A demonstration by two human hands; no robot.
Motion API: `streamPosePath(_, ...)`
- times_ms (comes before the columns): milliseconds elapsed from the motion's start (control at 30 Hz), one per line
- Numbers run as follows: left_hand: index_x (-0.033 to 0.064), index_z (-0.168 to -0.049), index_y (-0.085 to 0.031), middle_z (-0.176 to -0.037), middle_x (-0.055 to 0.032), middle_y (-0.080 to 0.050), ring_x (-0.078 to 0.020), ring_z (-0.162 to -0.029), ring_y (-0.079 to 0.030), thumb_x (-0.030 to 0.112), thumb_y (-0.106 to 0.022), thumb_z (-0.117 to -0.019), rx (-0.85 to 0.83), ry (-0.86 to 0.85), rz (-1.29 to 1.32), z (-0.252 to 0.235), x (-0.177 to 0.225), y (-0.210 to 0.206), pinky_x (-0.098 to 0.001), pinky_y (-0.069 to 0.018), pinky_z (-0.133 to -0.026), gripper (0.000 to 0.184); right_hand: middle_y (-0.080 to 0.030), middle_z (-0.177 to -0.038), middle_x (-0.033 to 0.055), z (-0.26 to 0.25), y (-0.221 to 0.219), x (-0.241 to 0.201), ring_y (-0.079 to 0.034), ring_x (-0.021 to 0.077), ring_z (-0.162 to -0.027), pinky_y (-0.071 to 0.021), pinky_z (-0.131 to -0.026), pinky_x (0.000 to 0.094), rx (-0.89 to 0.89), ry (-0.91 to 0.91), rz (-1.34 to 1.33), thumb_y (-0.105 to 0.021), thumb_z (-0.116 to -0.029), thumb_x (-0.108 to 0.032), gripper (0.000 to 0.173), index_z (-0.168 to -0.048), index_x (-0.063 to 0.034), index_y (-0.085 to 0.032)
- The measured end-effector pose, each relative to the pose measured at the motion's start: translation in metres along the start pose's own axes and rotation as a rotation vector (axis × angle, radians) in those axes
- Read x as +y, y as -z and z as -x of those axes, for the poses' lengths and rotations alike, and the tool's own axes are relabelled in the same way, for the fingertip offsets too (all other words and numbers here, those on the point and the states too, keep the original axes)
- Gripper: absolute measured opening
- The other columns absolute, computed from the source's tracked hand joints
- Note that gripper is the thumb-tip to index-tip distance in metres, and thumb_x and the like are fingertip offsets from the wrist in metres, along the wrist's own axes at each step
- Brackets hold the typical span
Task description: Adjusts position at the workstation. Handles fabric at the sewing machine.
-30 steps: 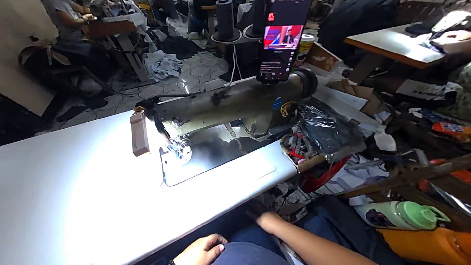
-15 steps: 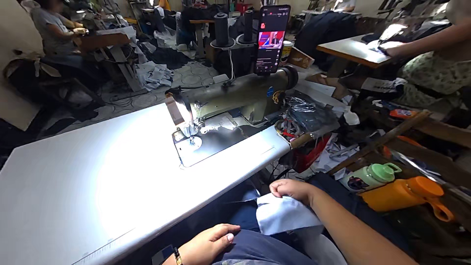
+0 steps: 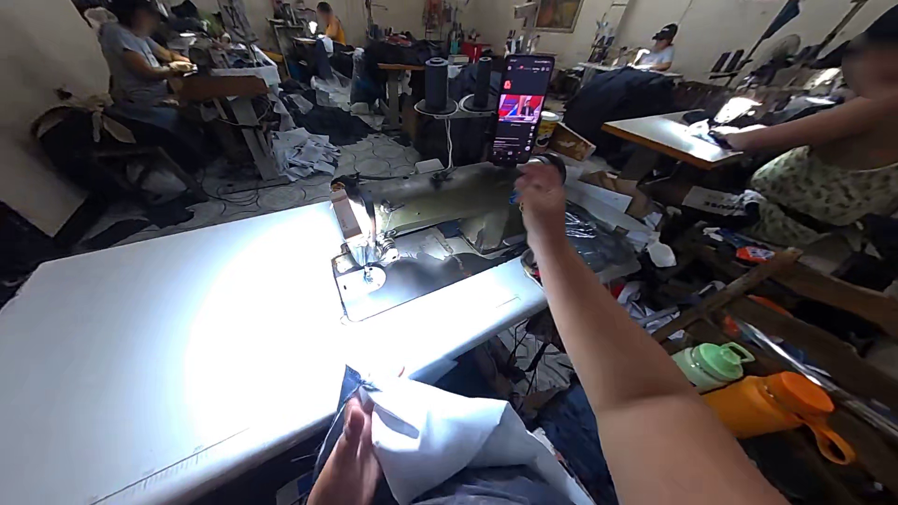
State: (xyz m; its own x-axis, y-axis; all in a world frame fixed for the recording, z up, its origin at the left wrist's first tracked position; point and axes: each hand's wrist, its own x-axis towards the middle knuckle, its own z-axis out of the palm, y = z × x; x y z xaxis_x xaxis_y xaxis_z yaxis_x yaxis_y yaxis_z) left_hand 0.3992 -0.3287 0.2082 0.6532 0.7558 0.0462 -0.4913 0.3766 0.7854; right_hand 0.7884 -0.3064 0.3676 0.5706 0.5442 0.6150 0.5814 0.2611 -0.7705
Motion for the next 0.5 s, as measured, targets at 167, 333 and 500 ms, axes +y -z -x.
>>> streamPosePath(167,0.0116,-0.122,-0.074,-0.125,-0.0115,-0.073,-0.0230,-0.120,-0.068,0.039,-0.069,-0.0953,-0.121,0.035,0.094,-0.007,0.001,-0.005,-0.0413,-0.0533,-0.106,0.039,-0.043,-0.152,0.0258,-0.067,0.012,0.053,-0.052,0.0271,-0.134,-0.0479,-0.107,0.0382,0.150,-0.005,-0.112,-0.057,-0.0964,-0.015,0.070,-0.158,0.0008,-0.027)
streamPosePath(333,0.0086,-0.101,-0.079,-0.102,-0.0121,-0.077,-0.0230,-0.104,-0.073,0.036,-0.074,-0.0927,-0.134,0.195,0.150,-0.013,-0.007,-0.002,-0.0414,-0.0565,-0.100,0.029,-0.064,-0.125,0.0170,-0.074,-0.003,0.056,-0.065,0.0154,-0.109,-0.0533,-0.097,0.0327,0.102,-0.016,-0.183,-0.059,-0.0974,-0.014,0.066,-0.155,-0.0019,-0.031)
streamPosePath(500,0.0077,-0.096,-0.079,-0.102,-0.0129,-0.077,-0.0217,-0.101,-0.073,0.038,-0.066,-0.0965,-0.187,0.300,0.249,-0.017,-0.010,-0.005,-0.0384,-0.0570,-0.095,0.033,-0.066,-0.117,0.0161,-0.079,-0.006,0.059,-0.068,0.0153,-0.100,-0.0570,-0.089,0.0330,0.148,0.024,-0.132,-0.064,-0.0953,-0.015,0.065,-0.151,0.0010,-0.034)
